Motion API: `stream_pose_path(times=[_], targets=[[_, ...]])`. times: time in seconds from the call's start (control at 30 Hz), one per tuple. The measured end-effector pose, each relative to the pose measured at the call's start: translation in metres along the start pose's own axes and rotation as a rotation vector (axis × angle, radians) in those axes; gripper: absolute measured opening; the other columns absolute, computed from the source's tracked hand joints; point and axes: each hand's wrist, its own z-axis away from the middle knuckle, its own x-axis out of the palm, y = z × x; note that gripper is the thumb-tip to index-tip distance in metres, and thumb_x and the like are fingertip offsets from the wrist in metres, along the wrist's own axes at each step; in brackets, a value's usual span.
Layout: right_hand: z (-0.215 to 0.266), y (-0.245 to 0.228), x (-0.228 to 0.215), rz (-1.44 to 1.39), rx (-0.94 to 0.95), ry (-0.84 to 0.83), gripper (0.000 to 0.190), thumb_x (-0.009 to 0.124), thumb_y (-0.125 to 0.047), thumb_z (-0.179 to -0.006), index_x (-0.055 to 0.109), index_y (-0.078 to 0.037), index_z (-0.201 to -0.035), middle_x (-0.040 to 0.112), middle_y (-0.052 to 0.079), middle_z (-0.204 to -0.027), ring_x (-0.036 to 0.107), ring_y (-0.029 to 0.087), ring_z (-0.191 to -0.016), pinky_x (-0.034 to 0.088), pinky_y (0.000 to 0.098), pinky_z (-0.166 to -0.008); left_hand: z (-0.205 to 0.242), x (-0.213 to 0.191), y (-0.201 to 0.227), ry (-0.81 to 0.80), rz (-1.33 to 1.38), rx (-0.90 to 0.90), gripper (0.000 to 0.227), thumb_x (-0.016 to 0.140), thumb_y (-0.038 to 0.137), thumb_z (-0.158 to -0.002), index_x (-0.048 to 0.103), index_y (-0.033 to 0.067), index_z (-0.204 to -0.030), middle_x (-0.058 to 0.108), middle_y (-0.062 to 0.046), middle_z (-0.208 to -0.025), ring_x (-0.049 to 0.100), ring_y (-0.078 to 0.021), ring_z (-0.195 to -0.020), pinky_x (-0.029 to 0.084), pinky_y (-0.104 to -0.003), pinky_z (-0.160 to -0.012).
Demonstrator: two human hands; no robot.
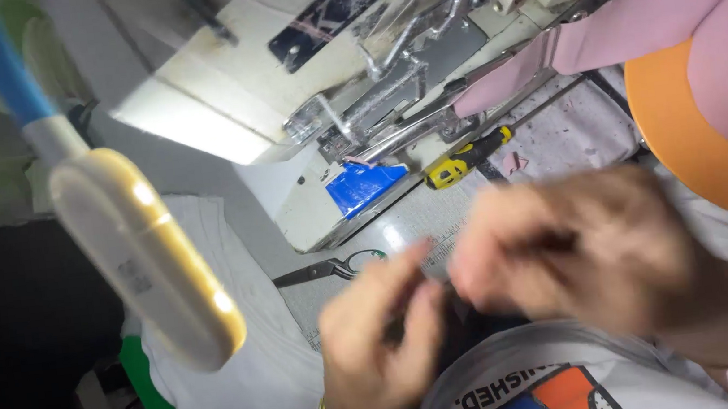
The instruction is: Threading an industrial sewing machine by guiding thread through various tensioners and guides, and using scissors to trim the thread.
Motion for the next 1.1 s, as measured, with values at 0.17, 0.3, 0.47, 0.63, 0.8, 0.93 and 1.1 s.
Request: stream_pose_path(times=[0.17, 0.3, 0.47, 0.63, 0.8, 0.93, 1.1], targets=[[-0.016, 0.072, 0.010, -0.094, 0.368, 0.331, 0.013, 0.069, -0.012, -0.096, 0.076, -0.001, -0.097, 0.042, -0.006, -0.054, 0.030, 0.004, -0.047, 0.022, 0.0200, -0.040, 0.003, 0.004, -0.025, 0.293, 0.500, -0.455, 0.037, 0.059, 0.007, -0.101, 0.057, -0.0011, -0.136, 0.071, -0.016, -0.125, 0.070, -0.0168, -0.103, 0.058, -0.029, -0.094], [-0.017, 0.081, 0.015, -0.147, 0.365, 0.296, 0.016, 0.069, -0.015, -0.096, 0.075, -0.001, -0.096, 0.049, -0.005, -0.057, 0.031, 0.002, -0.046, 0.020, 0.0192, -0.040, 0.007, 0.009, -0.035, 0.344, 0.639, -0.311, 0.040, 0.063, 0.006, -0.102, 0.054, -0.0029, -0.139, 0.070, -0.016, -0.120, 0.068, -0.0186, -0.107, 0.058, -0.031, -0.098], [-0.014, 0.085, 0.011, -0.256, 0.394, 0.253, 0.013, 0.071, -0.011, -0.095, 0.076, 0.000, -0.098, 0.059, 0.002, -0.066, 0.035, 0.004, -0.048, 0.023, 0.0200, -0.040, 0.002, 0.013, -0.038, 0.407, 0.616, -0.183, 0.035, 0.071, 0.000, -0.095, 0.063, -0.0017, -0.129, 0.062, -0.011, -0.108, 0.066, -0.0198, -0.102, 0.063, -0.030, -0.095], [-0.009, 0.085, 0.010, -0.346, 0.455, 0.203, 0.014, 0.072, -0.010, -0.093, 0.077, 0.003, -0.095, 0.055, 0.003, -0.064, 0.033, 0.005, -0.049, 0.019, 0.0208, -0.039, -0.004, 0.011, -0.040, 0.484, 0.378, -0.069, 0.009, 0.073, 0.008, -0.095, 0.073, 0.0075, -0.105, 0.070, -0.008, -0.099, 0.068, -0.0189, -0.096, 0.059, -0.027, -0.091], [-0.002, 0.092, 0.029, -0.413, 0.414, 0.379, 0.012, 0.073, 0.003, -0.089, 0.072, 0.014, -0.092, 0.054, 0.009, -0.057, 0.034, -0.002, -0.044, 0.026, 0.0123, -0.032, -0.014, 0.008, -0.035, 0.592, 0.422, -0.063, 0.007, 0.077, 0.004, -0.087, 0.076, 0.0012, -0.080, 0.071, -0.012, -0.077, 0.068, -0.0165, -0.069, 0.058, -0.030, -0.069], [-0.010, 0.088, 0.045, -0.150, 0.255, 0.470, 0.009, 0.074, 0.001, -0.091, 0.074, 0.010, -0.094, 0.056, 0.005, -0.057, 0.041, -0.001, -0.047, 0.034, 0.0140, -0.037, -0.011, 0.008, -0.034, 0.636, 0.346, -0.127, 0.008, 0.073, 0.007, -0.093, 0.075, 0.0024, -0.087, 0.068, -0.009, -0.076, 0.061, -0.0117, -0.069, 0.054, -0.029, -0.067], [-0.020, 0.107, 0.047, 0.342, -0.087, 0.538, 0.005, 0.070, 0.004, -0.097, 0.074, 0.006, -0.099, 0.058, 0.004, -0.053, 0.046, 0.002, -0.052, 0.046, 0.0193, -0.050, 0.016, 0.008, -0.043, 0.800, 0.293, -0.213, 0.008, 0.072, 0.002, -0.096, 0.074, -0.0011, -0.103, 0.070, -0.005, -0.075, 0.060, -0.0050, -0.069, 0.054, -0.022, -0.064]])
